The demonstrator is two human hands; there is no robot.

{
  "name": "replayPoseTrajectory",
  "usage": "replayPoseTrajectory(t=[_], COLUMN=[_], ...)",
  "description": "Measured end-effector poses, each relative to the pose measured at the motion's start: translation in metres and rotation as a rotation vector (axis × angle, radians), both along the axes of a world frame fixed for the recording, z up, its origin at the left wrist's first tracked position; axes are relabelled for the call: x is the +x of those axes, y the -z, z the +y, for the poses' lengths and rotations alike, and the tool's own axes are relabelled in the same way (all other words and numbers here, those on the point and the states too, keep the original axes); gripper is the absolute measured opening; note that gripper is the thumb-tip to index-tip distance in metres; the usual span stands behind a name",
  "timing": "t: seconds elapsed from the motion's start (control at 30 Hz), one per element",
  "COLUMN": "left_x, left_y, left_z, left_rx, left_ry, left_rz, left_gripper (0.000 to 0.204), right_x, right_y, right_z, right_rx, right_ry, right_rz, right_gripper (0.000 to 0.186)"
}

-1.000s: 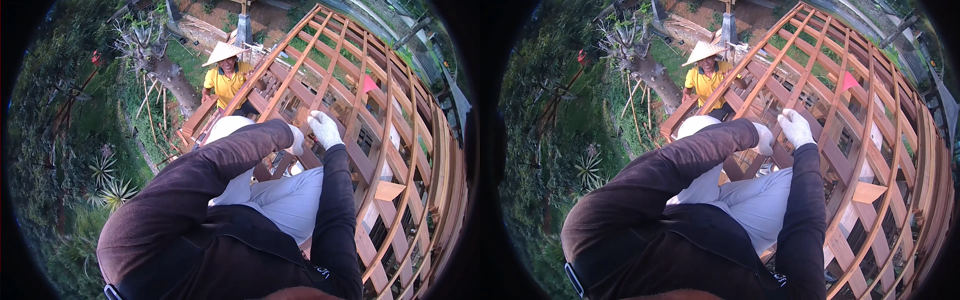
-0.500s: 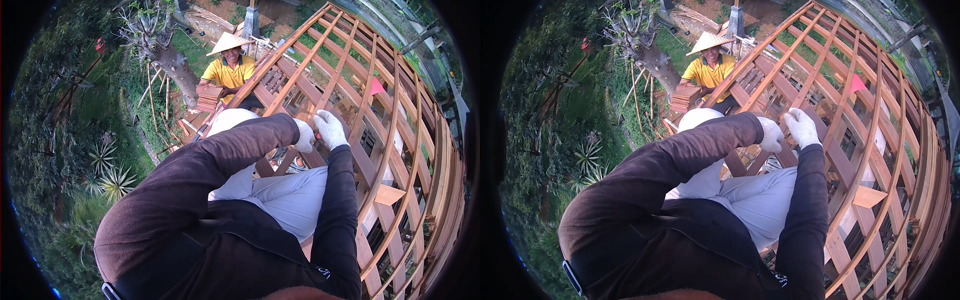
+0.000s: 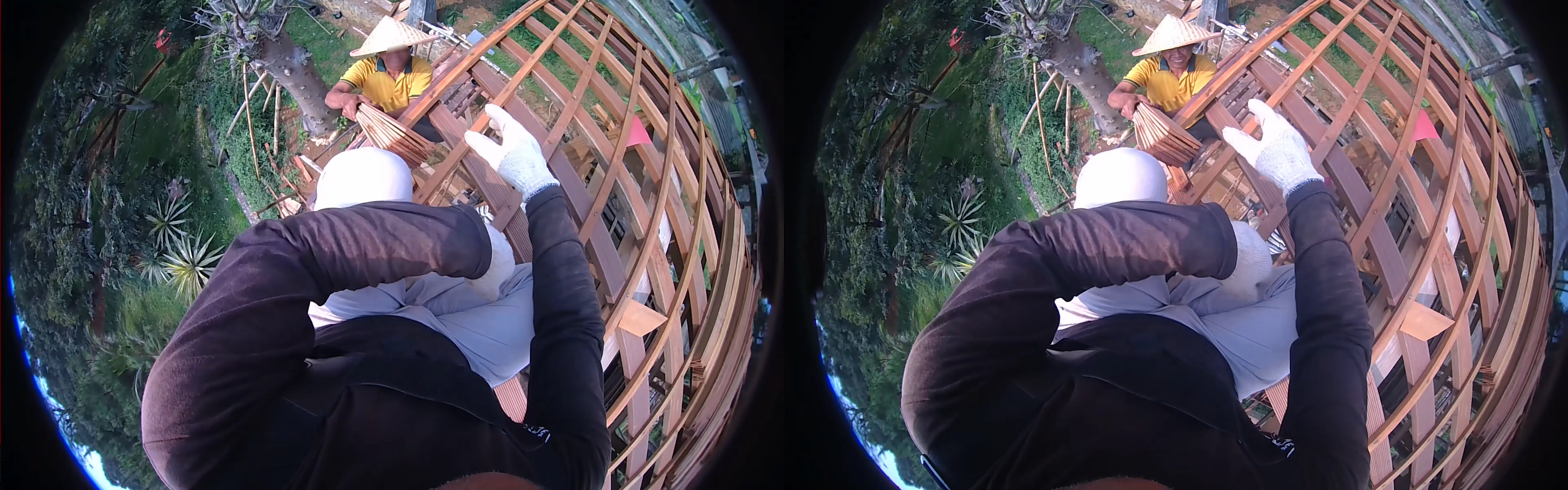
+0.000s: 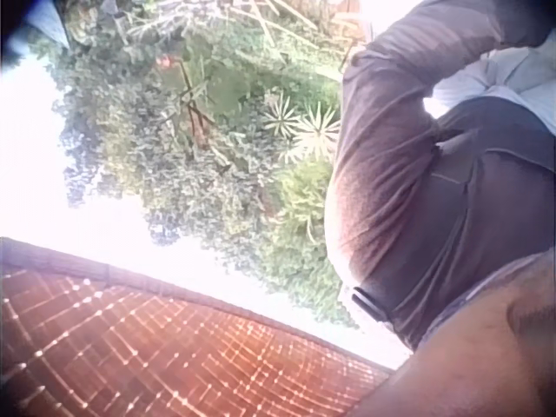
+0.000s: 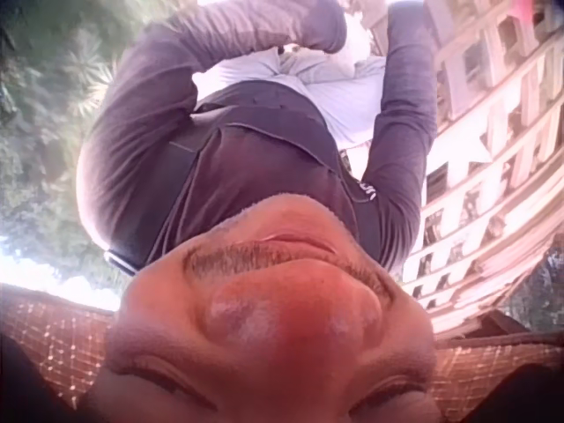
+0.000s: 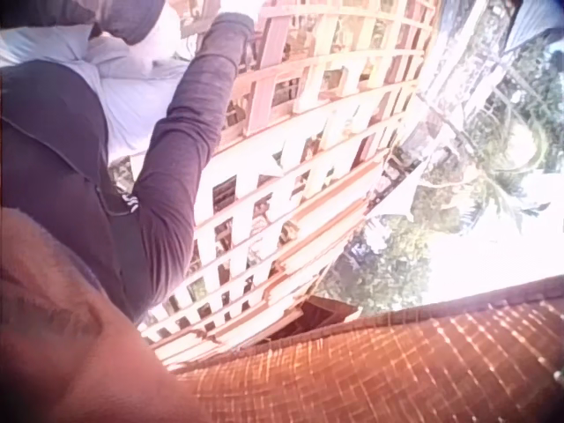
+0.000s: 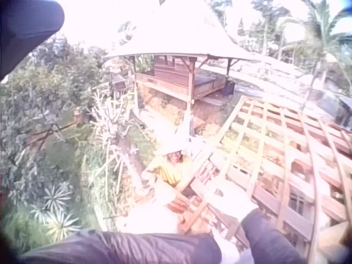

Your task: The person receives wooden beams from another person and places them onto a wooden roof grid structure.

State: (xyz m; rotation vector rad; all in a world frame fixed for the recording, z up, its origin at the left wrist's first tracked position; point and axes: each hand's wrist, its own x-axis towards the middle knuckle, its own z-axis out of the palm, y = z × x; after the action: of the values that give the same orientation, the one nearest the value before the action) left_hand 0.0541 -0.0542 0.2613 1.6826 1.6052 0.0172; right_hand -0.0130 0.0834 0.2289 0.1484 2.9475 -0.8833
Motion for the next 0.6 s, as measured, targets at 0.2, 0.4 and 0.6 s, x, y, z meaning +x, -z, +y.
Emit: replayPoseTrajectory(t=[0.2, 0.4, 0.6], left_x=[0.008, 0.014, 0.013], left_y=[0.02, 0.027, 0.032], left_z=[-0.003, -0.002, -0.002], left_rx=[-0.101, -0.112, -0.148], left_ry=[0.039, 0.07, 0.136], left_rz=[-0.008, -0.036, 0.003], left_gripper=[0.046, 0.047, 0.048], right_x=[-0.08, -0.097, -0.104], right_y=[0.011, 0.038, 0.053], right_z=[-0.112, -0.148, -0.127], right_rx=[0.287, 0.591, 0.386], right_ry=[-0.397, -0.402, -0.223], right_rz=[-0.182, -0.598, -0.706], right_gripper=[0.104, 0.087, 0.09])
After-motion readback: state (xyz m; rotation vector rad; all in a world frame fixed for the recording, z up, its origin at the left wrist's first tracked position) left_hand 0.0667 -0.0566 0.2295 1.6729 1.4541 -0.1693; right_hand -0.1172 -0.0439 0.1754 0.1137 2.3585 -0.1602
